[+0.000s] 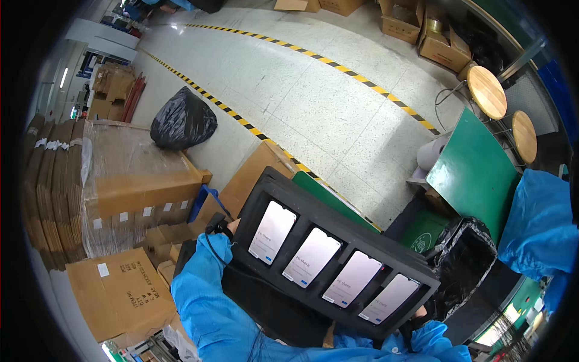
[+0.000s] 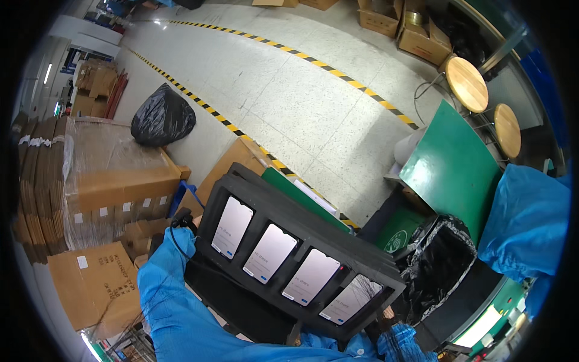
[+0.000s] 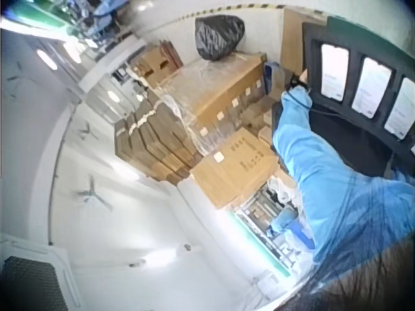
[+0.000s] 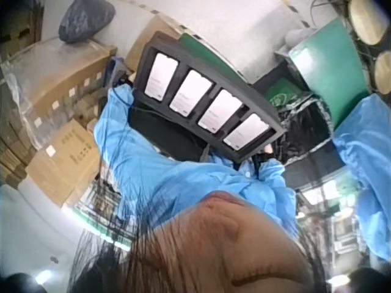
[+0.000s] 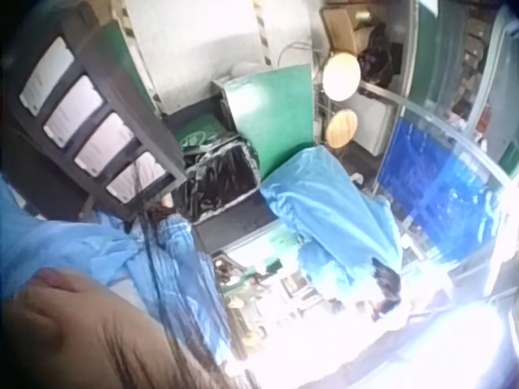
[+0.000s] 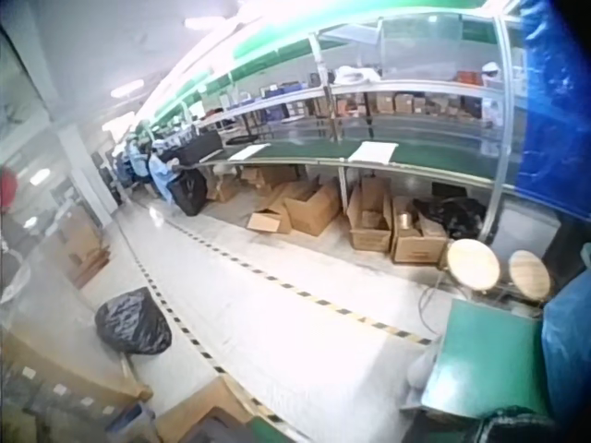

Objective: Cleaning and inspecting several mobile phone screens at a manufacturing or repair station.

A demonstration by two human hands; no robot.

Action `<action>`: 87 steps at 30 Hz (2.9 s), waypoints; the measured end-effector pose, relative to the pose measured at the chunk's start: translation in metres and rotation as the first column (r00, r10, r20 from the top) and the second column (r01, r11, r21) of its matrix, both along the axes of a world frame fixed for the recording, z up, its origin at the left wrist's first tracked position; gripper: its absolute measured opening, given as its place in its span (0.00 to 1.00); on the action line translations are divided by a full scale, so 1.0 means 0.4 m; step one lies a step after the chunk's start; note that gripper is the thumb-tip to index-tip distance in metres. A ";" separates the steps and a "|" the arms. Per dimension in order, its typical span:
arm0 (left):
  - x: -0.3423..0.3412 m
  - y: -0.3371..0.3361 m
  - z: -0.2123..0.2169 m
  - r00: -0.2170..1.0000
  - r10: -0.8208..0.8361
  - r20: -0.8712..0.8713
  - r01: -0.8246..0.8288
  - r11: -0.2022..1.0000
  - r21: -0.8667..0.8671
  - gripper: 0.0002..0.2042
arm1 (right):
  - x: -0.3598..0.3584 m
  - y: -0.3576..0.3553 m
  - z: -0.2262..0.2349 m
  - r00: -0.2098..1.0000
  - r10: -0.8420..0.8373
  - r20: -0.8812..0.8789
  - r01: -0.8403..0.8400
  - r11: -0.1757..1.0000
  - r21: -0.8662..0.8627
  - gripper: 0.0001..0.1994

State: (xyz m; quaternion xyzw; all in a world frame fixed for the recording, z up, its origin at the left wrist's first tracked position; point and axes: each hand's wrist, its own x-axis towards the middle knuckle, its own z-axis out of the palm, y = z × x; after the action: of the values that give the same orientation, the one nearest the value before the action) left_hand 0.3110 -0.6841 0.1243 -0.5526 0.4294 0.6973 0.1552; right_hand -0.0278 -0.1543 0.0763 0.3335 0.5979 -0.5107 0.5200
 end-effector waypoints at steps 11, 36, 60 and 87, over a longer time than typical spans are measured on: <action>0.088 0.117 0.108 0.998 0.008 0.062 0.000 0.992 -0.126 0.20 | -0.092 0.208 0.090 0.992 -0.029 -0.126 0.033 0.999 0.028 0.22; -0.607 0.982 -0.183 0.872 -0.338 -0.353 0.380 0.923 0.055 0.19 | -0.321 1.006 0.185 0.719 -0.135 -0.682 0.134 0.989 -0.055 0.20; -0.833 1.341 -0.093 0.482 -0.427 -0.765 0.656 0.755 -0.008 0.19 | -0.278 1.129 -0.237 0.403 0.018 -0.915 -0.110 0.993 -0.030 0.16; -0.859 1.559 0.087 0.598 -0.651 0.468 0.516 -0.135 -0.846 0.34 | -0.234 0.696 0.209 -0.046 0.915 -0.402 -0.157 0.391 0.907 0.36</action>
State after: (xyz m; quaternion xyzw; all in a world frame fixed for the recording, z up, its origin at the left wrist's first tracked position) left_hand -0.0326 -0.0604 0.1590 -0.2268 0.9597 0.1576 0.0523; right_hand -0.1213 0.1242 0.1599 -0.1822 0.9765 -0.0732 0.0886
